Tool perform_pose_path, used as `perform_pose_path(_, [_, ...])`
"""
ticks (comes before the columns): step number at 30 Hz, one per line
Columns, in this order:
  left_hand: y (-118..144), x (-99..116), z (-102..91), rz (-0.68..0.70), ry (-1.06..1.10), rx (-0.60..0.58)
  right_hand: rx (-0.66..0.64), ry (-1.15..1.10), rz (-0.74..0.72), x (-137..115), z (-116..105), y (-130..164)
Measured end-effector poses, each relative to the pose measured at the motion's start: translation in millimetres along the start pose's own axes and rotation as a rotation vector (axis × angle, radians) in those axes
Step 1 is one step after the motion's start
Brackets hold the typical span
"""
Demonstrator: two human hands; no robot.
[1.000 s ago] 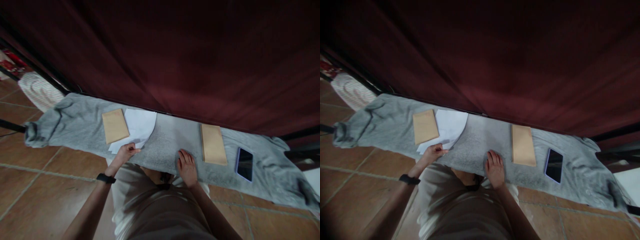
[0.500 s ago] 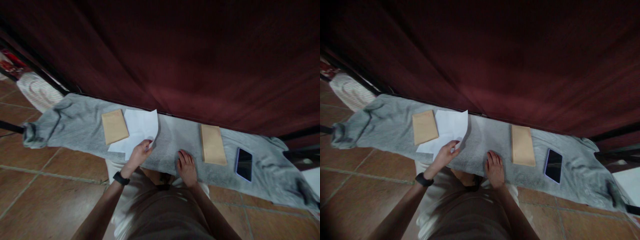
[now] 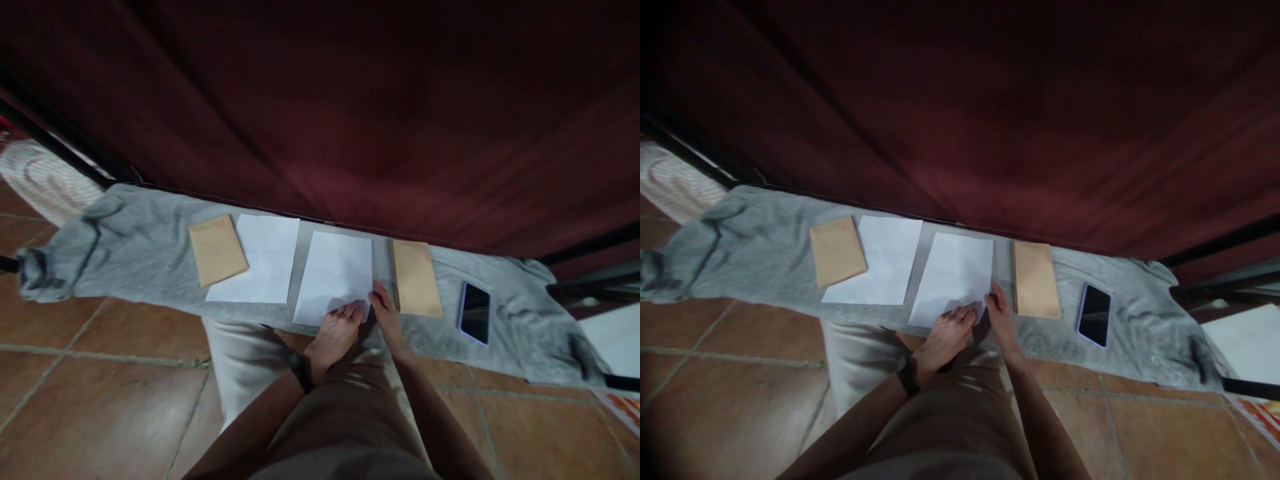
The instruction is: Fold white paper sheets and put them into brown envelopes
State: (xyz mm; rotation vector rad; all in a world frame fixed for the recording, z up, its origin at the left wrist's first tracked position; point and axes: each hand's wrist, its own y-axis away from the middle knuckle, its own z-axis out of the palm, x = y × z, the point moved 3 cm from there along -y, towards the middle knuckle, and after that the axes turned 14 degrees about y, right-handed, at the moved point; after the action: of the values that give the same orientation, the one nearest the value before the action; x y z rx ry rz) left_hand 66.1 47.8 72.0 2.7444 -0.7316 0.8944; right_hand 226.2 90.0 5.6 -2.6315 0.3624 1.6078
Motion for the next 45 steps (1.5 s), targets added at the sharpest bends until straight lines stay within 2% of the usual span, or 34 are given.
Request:
perform_pose_path(3, [1.7,2.3,2.2,0.037,0.074,0.051,-0.052,0.043,-0.034,4.1,-0.5,-16.1])
perform_pose_path(5, [4.4,-7.5,0.1,0.029,0.162,0.122,-0.054,0.085,-0.070,6.8,-0.8,-24.8])
perform_pose_path(10, [12.8,-66.2,-13.5,-0.119,0.222,0.464,0.015,0.326,-0.169,8.3,-7.6,-30.7])
perform_pose_path(13, [11.2,-94.0,-19.2,-0.175,0.157,0.589,0.099,0.541,-0.273,-0.6,-8.0,-22.6])
perform_pose_path(16, [-2.6,-96.1,-17.3,-0.128,0.037,0.546,0.130,0.653,-0.437,-18.7,8.1,-13.6])
perform_pose_path(19, [-24.5,-87.1,-9.4,-0.102,-0.070,0.403,0.004,0.661,-0.577,-38.4,40.2,-12.7])
perform_pose_path(22, [-43.1,-84.7,-2.1,-0.108,-0.149,0.254,-0.079,0.735,-0.614,-50.9,68.0,-21.3])
perform_pose_path(25, [-50.8,-90.4,0.2,-0.126,-0.200,0.195,-0.097,0.838,-0.641,-54.3,79.8,-33.6])
perform_pose_path(30, [-46.5,-99.8,-2.6,-0.160,-0.184,0.269,-0.102,0.943,-0.637,-49.7,74.3,-60.4])
perform_pose_path(36, [-39.0,-106.5,-6.3,-0.191,-0.081,0.422,-0.070,0.903,-0.533,-54.2,66.5,-107.5])
perform_pose_path(39, [-39.0,-106.8,-6.9,-0.193,-0.064,0.437,-0.070,0.904,-0.520,-61.4,76.4,-121.9])
perform_pose_path(43, [-40.1,-105.5,-8.1,-0.195,-0.053,0.427,-0.193,0.902,-0.674,-71.2,102.6,-123.7])
perform_pose_path(45, [-40.4,-104.9,-8.7,-0.197,-0.061,0.412,-0.199,0.903,-0.672,-73.9,109.7,-126.0])
